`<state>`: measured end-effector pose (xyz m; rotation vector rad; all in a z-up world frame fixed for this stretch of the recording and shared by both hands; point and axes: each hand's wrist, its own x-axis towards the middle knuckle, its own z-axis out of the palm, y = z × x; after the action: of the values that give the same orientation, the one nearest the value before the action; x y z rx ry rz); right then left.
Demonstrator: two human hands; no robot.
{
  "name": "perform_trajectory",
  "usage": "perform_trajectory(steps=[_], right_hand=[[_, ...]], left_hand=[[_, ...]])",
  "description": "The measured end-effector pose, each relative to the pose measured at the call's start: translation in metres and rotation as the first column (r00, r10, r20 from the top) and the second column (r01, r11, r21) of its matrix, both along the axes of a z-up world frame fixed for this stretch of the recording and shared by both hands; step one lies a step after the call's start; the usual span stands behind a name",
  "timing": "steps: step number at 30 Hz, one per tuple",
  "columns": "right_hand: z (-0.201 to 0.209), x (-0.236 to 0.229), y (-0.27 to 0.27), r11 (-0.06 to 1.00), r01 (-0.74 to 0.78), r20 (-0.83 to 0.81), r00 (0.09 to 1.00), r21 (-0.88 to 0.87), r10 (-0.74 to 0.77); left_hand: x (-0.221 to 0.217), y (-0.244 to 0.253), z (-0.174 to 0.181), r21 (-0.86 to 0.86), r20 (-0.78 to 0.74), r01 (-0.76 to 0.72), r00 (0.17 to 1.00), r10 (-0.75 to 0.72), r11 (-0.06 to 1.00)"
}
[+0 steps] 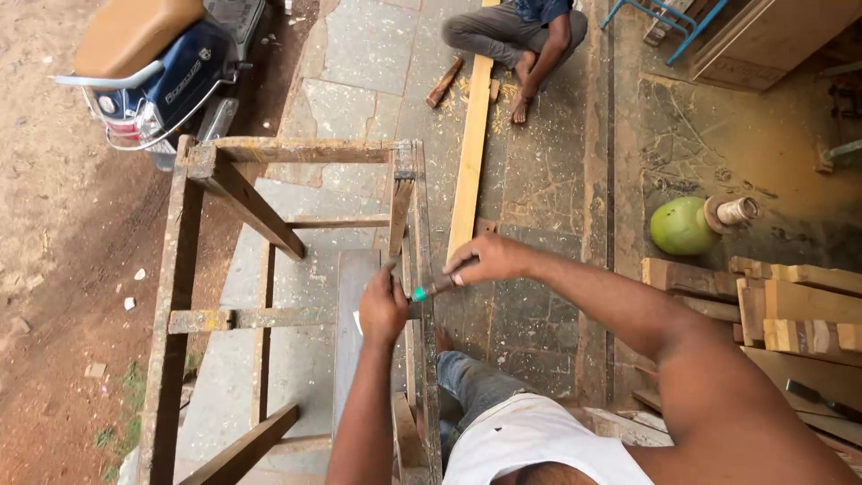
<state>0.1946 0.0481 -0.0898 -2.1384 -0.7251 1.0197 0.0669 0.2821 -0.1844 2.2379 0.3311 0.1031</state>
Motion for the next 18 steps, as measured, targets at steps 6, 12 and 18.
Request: perform_trajectory(steps=[6, 12, 18], right_hand=[[0.019, -0.176, 0.017, 0.929, -0.335, -0.166, 0.918, 0.155, 0.359], [0.01, -0.1, 0.021, 0.94, -0.328, -0.03, 0.943, 0.096, 0.332], [0.001, 0.041, 0.005, 0.987, 0.08, 0.007, 0.997, -0.137, -0.08]], left_hand=[[-0.271, -0.025, -0.012, 0.047, -0.074, -0.28, 0.956, 0.283, 0.959], [-0.145, -0.007, 0.0, -0.068, 0.117, -0.256, 0.958, 0.263, 0.964], [0.056, 0.005, 0.001, -0.105, 0.07, -0.045, 0.996, 0.052, 0.993]])
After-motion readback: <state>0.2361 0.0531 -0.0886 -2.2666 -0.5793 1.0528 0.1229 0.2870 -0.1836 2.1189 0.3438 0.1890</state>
